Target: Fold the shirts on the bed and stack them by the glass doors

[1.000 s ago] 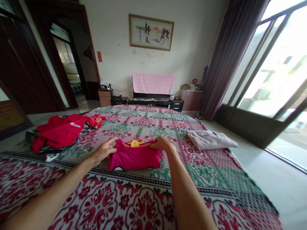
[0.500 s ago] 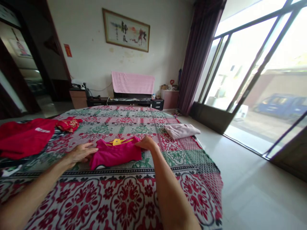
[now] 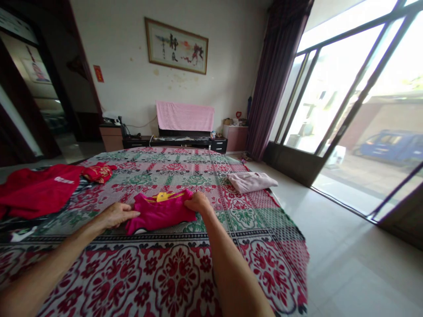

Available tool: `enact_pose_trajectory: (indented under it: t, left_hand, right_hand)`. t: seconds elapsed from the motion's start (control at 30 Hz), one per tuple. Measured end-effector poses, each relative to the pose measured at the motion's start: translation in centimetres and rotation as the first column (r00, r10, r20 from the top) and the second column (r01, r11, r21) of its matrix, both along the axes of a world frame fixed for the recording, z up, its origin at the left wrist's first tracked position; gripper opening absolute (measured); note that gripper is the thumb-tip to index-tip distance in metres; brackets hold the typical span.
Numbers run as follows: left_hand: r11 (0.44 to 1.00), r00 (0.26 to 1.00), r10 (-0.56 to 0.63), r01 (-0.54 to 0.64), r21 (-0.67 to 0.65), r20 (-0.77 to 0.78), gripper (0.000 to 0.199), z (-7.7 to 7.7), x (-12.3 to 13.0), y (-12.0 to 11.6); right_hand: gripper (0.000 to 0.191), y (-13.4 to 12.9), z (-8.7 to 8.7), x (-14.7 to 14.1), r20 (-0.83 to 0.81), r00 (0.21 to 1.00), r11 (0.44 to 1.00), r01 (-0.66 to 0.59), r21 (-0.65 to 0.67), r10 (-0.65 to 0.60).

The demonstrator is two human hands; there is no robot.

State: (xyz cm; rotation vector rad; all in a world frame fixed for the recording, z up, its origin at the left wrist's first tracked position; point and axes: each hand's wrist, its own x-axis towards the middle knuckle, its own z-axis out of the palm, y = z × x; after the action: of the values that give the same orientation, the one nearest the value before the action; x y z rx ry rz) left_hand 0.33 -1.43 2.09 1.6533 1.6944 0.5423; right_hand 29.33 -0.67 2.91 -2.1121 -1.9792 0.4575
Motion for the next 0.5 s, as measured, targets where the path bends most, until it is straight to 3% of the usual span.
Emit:
enact_pose_trajectory:
  t: [0.27,0.5]
  left_hand:
    - [1.0,0.993,0.006,-0.008,0.015,0.119,0.012,0.7,1.1,-0.4]
    - [0.999,0.964,-0.007,-0.004,0.04,0.267,0.03,2.2,1.9,0.3]
  right_hand:
    - [0.034,-0.2,-0.3,-1.6,-0.004,0.999,0.997,0.053,0.049,-0.053]
    - [0.029,1.1,-0.1,-0.5,-0.155,0.986,0.983,0.081,0.163,-0.055]
